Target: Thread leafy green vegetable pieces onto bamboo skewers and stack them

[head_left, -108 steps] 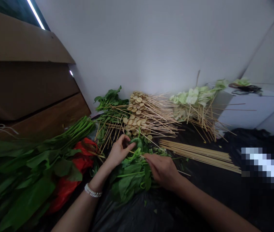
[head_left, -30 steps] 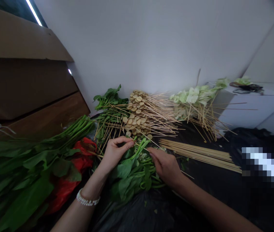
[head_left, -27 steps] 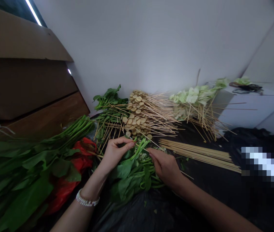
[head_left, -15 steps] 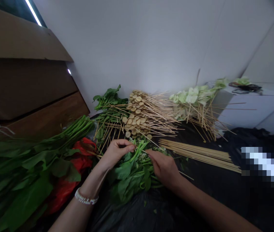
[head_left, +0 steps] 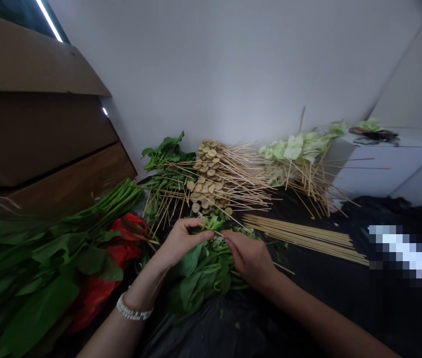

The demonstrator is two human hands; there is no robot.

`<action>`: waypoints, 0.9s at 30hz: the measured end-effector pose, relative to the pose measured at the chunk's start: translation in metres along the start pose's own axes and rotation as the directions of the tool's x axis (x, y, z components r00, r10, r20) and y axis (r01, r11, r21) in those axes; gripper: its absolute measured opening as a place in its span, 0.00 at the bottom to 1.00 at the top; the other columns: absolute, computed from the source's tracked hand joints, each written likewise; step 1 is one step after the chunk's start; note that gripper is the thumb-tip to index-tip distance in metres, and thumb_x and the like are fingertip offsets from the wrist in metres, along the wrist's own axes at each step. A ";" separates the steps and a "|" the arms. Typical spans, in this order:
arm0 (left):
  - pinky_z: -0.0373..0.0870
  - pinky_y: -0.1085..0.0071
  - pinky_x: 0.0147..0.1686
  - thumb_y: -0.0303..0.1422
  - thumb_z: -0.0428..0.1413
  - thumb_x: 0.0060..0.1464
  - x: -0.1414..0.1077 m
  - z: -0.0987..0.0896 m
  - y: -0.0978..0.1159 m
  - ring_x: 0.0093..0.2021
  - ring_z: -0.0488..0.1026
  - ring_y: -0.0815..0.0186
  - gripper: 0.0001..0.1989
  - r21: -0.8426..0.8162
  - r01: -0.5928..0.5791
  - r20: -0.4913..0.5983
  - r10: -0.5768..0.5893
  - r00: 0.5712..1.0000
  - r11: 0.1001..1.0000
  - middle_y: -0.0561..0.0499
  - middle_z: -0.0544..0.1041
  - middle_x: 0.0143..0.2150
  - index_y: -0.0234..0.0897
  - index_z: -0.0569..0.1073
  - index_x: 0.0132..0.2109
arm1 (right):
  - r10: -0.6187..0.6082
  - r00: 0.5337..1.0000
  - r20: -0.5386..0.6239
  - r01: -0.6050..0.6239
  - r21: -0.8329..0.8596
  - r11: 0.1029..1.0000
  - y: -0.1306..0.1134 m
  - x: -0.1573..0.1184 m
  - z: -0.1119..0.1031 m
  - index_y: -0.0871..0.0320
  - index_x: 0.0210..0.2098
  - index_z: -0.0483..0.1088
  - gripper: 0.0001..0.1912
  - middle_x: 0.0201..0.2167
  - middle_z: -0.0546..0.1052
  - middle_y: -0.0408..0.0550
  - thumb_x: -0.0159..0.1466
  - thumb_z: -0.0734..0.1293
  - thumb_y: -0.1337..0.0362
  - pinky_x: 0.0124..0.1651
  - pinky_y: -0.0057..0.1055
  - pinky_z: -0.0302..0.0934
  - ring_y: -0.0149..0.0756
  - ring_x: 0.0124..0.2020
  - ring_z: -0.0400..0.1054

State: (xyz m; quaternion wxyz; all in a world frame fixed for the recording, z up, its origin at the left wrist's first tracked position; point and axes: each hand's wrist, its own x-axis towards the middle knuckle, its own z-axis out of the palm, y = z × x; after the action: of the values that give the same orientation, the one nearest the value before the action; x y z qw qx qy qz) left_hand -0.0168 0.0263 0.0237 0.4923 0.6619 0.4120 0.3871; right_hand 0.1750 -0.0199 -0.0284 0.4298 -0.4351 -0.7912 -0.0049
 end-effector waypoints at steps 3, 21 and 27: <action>0.72 0.71 0.36 0.38 0.66 0.43 0.000 -0.005 -0.001 0.33 0.77 0.64 0.12 -0.037 0.026 -0.089 -0.029 0.996 0.999 0.48 0.82 0.34 0.34 0.81 0.34 | 0.010 1.000 0.011 -0.010 -0.010 1.000 0.001 0.001 -0.001 0.57 0.46 0.72 0.14 0.38 0.80 0.51 0.69 0.57 0.68 0.45 0.27 0.68 0.34 0.38 0.75; 0.72 0.70 0.35 0.40 0.68 0.40 0.002 -0.011 -0.004 0.31 0.77 0.64 0.18 -0.116 0.112 0.015 -0.111 0.994 0.987 0.47 0.82 0.34 0.34 0.80 0.38 | 0.016 0.998 0.056 -0.016 0.002 1.000 0.002 -0.003 0.002 0.56 0.47 0.71 0.15 0.36 0.79 0.50 0.67 0.56 0.70 0.41 0.26 0.68 0.34 0.37 0.74; 0.71 0.71 0.32 0.38 0.69 0.37 0.001 -0.008 -0.006 0.28 0.75 0.66 0.16 -0.132 0.147 -0.026 -0.152 0.988 0.980 0.50 0.80 0.29 0.34 0.80 0.33 | 0.018 0.997 0.074 -0.021 0.043 0.999 0.001 -0.003 0.004 0.57 0.46 0.72 0.14 0.37 0.79 0.51 0.67 0.56 0.71 0.43 0.28 0.68 0.35 0.39 0.75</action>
State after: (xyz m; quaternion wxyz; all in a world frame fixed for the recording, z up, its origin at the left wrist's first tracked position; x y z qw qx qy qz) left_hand -0.0251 0.0307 0.0198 0.5546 0.5886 0.4431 0.3868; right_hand 0.1741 -0.0200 -0.0330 0.4098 -0.4331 -0.8021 0.0329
